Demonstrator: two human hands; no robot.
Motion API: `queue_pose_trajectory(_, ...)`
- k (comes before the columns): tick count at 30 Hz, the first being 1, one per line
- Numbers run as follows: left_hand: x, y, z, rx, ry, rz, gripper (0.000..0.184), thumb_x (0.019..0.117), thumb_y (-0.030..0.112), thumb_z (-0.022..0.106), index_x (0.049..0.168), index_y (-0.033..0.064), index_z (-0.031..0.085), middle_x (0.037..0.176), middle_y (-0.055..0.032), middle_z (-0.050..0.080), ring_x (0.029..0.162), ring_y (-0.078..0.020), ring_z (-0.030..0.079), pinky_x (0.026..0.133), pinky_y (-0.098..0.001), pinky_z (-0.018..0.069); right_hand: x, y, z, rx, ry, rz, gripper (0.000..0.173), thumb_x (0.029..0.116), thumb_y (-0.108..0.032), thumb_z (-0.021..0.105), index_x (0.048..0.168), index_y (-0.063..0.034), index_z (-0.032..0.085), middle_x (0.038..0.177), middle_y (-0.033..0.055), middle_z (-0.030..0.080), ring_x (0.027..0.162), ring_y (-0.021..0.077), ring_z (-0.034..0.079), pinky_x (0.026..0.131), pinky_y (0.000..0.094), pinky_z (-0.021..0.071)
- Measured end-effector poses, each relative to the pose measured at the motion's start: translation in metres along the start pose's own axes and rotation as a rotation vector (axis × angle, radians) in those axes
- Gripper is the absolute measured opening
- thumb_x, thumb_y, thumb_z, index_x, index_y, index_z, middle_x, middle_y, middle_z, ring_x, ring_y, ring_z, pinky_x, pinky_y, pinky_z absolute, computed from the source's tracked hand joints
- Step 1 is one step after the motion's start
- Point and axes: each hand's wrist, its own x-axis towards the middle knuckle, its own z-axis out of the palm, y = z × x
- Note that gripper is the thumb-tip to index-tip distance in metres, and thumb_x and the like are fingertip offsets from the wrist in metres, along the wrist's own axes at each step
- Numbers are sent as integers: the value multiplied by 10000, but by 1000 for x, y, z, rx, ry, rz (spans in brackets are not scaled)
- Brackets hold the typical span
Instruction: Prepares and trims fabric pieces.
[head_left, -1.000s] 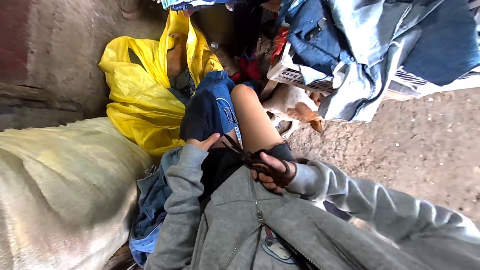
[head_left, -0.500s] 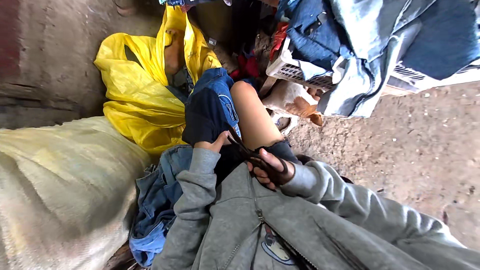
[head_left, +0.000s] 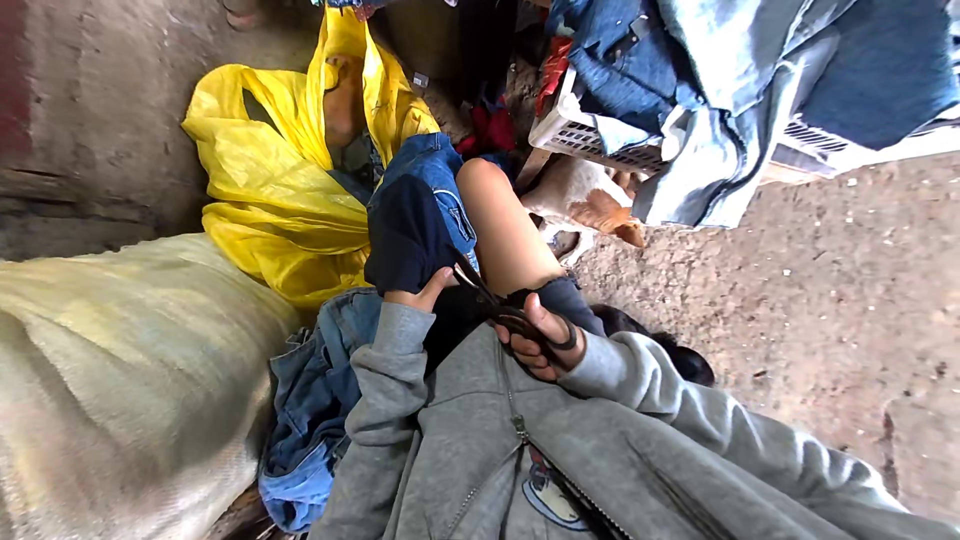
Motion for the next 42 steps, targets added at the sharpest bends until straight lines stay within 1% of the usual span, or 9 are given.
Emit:
queue_pose_trajectory(10, 16, 7, 0, -166, 132, -7, 296, 918, 4, 676, 1162, -154, 613, 1105, -165, 672, 1049, -43, 610, 978, -215, 479, -14, 0, -11, 59, -116, -35, 640, 748, -809, 662, 948, -204, 612, 556, -141, 475, 423, -34, 474, 390, 136, 409)
queue_pose_trajectory(15, 24, 11, -1, 156, 118, 105, 353, 957, 85, 669, 1169, -195, 635, 1160, -347, 661, 1161, -373, 630, 1070, -461, 440, -9, -3, -10, 57, -190, 51, 728, 685, -883, 629, 949, -205, 617, 567, -128, 510, 442, -17, 525, 409, 155, 453)
queue_pose_trajectory(17, 23, 16, -3, 234, 93, 123, 354, 952, 88, 685, 1165, -191, 642, 1160, -359, 660, 1162, -432, 629, 1072, -515, 435, -8, -7, -7, 48, -168, 79, 779, 633, -920, 627, 943, -205, 618, 571, -118, 521, 445, -2, 532, 413, 173, 461)
queue_pose_trajectory(21, 13, 11, 0, 213, 60, 150, 367, 925, 128, 718, 1142, -162, 662, 1118, -315, 687, 1103, -375, 663, 1024, -502, 481, -4, -20, -2, 13, -96, 137, 867, 570, -972, 602, 947, -192, 620, 613, -89, 563, 491, 37, 574, 448, 201, 492)
queue_pose_trajectory(25, -7, 32, 10, 211, 24, -5, 345, 964, 150, 692, 1164, -130, 667, 1147, -297, 683, 1136, -370, 651, 1032, -522, 471, 2, -33, 9, -6, -20, 159, 906, 550, -985, 595, 958, -176, 600, 632, -78, 581, 518, 57, 597, 472, 218, 509)
queue_pose_trajectory(36, -11, 30, 11, 248, 41, -43, 367, 960, 148, 673, 1181, -143, 656, 1197, -322, 657, 1201, -408, 608, 1065, -545, 431, 11, -13, 20, 78, 22, 51, 819, 545, -926, 678, 882, -191, 550, 549, -123, 472, 416, -18, 489, 386, 148, 422)
queue_pose_trajectory(38, -12, 34, 13, 231, 36, -64, 361, 967, 130, 675, 1186, -156, 646, 1202, -328, 652, 1206, -409, 604, 1076, -538, 423, 9, -11, 24, 64, 65, 32, 793, 598, -912, 667, 889, -184, 546, 536, -126, 454, 405, -23, 470, 382, 140, 408)
queue_pose_trajectory(40, -13, 30, 15, 225, 46, -39, 352, 958, 129, 679, 1167, -153, 654, 1177, -324, 661, 1182, -406, 617, 1057, -538, 437, 5, -11, 28, 39, 120, 42, 675, 769, -825, 606, 911, -170, 526, 533, -128, 433, 406, -25, 447, 394, 130, 396)
queue_pose_trajectory(42, -12, 23, 17, 221, 55, -7, 346, 947, 140, 684, 1144, -144, 669, 1153, -317, 671, 1159, -399, 629, 1040, -542, 449, 4, -13, 31, 11, 173, 72, 469, 943, -617, 461, 917, -152, 512, 519, -122, 421, 401, -14, 444, 399, 136, 404)
